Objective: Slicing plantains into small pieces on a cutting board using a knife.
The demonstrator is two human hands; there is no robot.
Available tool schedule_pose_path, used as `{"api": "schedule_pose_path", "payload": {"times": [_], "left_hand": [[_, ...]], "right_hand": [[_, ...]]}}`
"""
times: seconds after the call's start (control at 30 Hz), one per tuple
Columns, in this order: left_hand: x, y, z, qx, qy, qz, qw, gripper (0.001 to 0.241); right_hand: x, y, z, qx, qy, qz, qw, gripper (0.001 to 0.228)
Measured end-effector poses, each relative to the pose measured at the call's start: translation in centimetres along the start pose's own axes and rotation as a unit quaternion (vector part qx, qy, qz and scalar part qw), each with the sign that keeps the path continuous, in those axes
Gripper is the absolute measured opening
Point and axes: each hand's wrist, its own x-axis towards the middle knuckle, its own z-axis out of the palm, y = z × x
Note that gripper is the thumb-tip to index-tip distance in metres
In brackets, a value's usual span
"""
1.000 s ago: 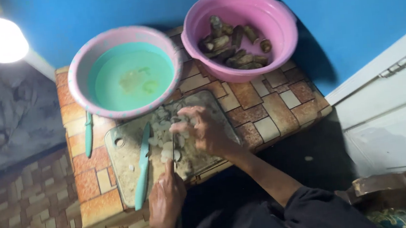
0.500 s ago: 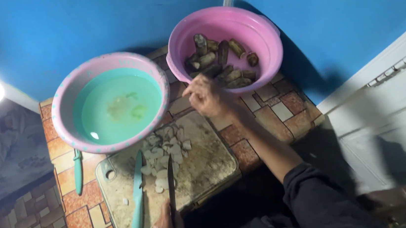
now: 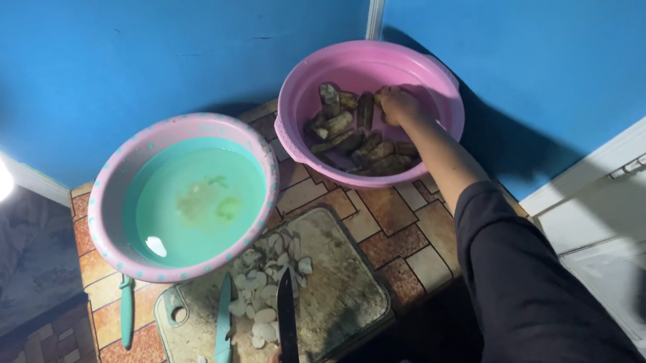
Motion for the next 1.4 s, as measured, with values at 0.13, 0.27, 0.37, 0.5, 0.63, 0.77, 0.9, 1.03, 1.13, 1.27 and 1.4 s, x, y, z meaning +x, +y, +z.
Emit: {"api": "schedule_pose_path", "payload": {"times": [0.13,0.27,0.37,0.5,0.63,0.77,0.9,1.03,1.13,1.27,1.4], "left_hand": [[0.7,1.9,-1.2,0.071,-0.085,-0.059,0.992,0.036],[2.0,7.1,-2.4,0.136,-0.293,-0.134,0.937,0.034],[2.9,11.2,-2.9,0.144,-0.383,-0.083,0.909,0.018],[3.9,13.6,-2.4,0.167,-0.383,-0.015,0.908,0.023],[4.5,11.1,-2.2,0.196,-0.329,-0.033,0.923,0.02],[4.4,9.9,-3.6,0.186,-0.337,-0.059,0.921,0.028],[4.1,11.8,-5.7,0.143,-0.309,-0.077,0.937,0.026],[4.1,11.1,-4.3,0.156,-0.303,-0.077,0.937,0.027],[3.7,11.0,-2.9,0.194,-0.299,-0.017,0.934,0.03],[3.6,10.9,-1.3,0.269,-0.293,0.027,0.917,0.042],[3.1,11.2,-0.9,0.315,-0.3,0.049,0.899,0.056]], "right_hand": [[-5.0,-1.9,-8.4,0.092,-0.105,0.05,0.989,0.053],[-5.6,0.1,-8.5,0.15,0.11,0.025,0.982,0.015],[-10.4,-1.7,-14.7,0.459,0.203,0.027,0.864,0.018],[-20.3,-7.3,-21.2,0.813,0.094,-0.023,0.574,0.03],[-28.2,-16.2,-22.6,0.786,0.015,-0.211,0.581,0.016],[-30.8,-23.1,-17.1,0.543,0.112,-0.178,0.813,0.028],[-31.1,-25.5,-13.6,0.377,0.131,-0.167,0.902,0.021],[-32.6,-25.4,-15.7,0.31,0.129,-0.127,0.933,0.026],[-31.7,-26.3,-13.2,0.375,0.112,-0.066,0.918,0.036],[-30.9,-26.5,-11.8,0.444,0.12,-0.019,0.888,0.029],[-30.9,-26.7,-11.4,0.467,0.125,0.003,0.875,0.025]]}}
